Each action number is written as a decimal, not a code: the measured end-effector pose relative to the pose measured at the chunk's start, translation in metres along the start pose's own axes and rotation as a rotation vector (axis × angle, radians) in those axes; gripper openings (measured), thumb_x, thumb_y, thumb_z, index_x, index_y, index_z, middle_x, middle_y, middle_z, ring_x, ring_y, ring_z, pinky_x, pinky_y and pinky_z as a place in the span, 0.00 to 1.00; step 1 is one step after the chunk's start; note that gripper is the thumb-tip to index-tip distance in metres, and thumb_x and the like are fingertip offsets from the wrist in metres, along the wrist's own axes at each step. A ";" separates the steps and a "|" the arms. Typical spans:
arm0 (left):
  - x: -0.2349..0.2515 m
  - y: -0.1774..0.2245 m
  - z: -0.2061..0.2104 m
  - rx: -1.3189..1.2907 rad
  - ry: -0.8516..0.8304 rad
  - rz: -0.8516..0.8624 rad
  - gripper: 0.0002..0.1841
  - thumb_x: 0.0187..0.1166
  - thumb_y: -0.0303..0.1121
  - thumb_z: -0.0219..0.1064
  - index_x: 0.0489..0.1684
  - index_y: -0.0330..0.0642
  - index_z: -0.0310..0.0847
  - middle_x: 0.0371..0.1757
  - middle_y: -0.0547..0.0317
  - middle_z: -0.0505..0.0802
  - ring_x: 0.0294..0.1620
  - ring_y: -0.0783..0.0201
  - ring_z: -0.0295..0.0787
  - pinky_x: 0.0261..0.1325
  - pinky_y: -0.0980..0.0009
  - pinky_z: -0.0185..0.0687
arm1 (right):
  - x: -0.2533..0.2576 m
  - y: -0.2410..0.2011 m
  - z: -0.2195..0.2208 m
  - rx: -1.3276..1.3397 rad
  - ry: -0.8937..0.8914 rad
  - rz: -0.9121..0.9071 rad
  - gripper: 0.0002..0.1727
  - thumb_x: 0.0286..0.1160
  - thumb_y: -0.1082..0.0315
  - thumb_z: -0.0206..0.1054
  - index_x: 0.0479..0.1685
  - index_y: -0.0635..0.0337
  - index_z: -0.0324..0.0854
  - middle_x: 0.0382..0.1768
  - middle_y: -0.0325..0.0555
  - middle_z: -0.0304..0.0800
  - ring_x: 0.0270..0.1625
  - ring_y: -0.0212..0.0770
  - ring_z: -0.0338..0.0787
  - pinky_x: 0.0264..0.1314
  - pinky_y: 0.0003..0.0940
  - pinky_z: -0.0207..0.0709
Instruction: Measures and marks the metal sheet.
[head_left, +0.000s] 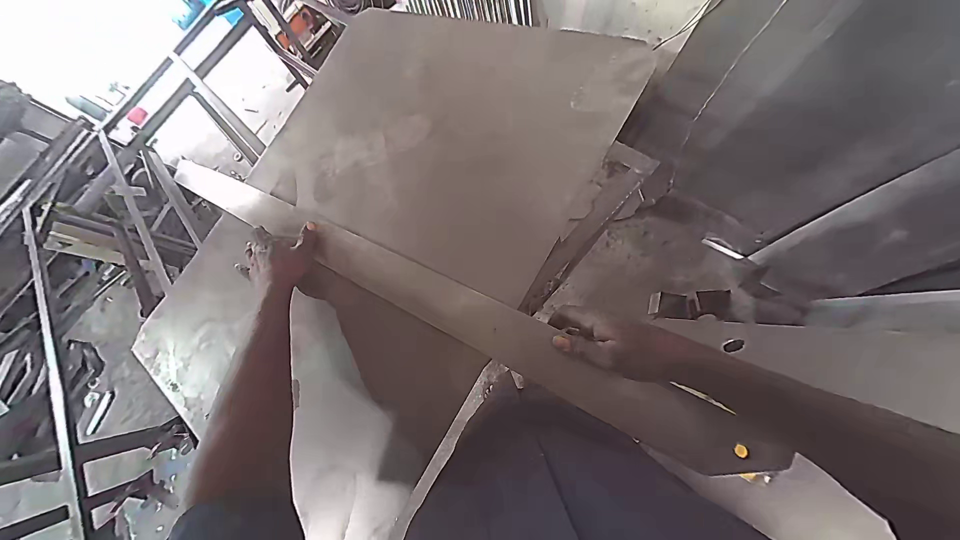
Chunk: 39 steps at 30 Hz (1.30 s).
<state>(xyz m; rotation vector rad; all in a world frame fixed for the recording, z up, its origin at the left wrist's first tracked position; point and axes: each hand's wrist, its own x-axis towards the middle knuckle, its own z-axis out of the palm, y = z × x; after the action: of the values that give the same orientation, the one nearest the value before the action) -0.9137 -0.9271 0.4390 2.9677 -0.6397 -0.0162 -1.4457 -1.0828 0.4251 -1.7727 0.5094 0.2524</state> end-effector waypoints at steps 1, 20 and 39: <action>0.006 0.006 0.002 -0.021 0.029 -0.014 0.69 0.58 0.89 0.49 0.94 0.38 0.47 0.87 0.30 0.68 0.90 0.34 0.60 0.86 0.26 0.43 | 0.008 -0.004 -0.002 -0.006 -0.028 -0.004 0.21 0.91 0.48 0.52 0.70 0.47 0.77 0.44 0.39 0.88 0.42 0.31 0.87 0.48 0.36 0.83; 0.061 0.021 0.012 -0.074 0.012 -0.126 0.69 0.47 0.95 0.47 0.96 0.60 0.50 0.96 0.51 0.57 0.96 0.44 0.46 0.87 0.23 0.31 | 0.029 0.002 0.026 -0.118 0.069 -0.101 0.28 0.86 0.35 0.47 0.67 0.41 0.79 0.36 0.33 0.87 0.37 0.31 0.89 0.38 0.41 0.85; 0.090 0.012 0.029 -0.053 0.000 -0.082 0.69 0.44 0.97 0.43 0.97 0.69 0.46 0.97 0.49 0.52 0.96 0.38 0.40 0.80 0.15 0.31 | 0.041 -0.023 0.023 0.055 0.045 0.018 0.21 0.90 0.45 0.53 0.33 0.46 0.81 0.18 0.29 0.69 0.18 0.27 0.68 0.21 0.27 0.62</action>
<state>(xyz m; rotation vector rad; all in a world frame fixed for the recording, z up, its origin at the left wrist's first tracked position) -0.8379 -0.9777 0.4128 2.9408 -0.5086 -0.0395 -1.3962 -1.0643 0.4211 -1.7235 0.5595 0.2099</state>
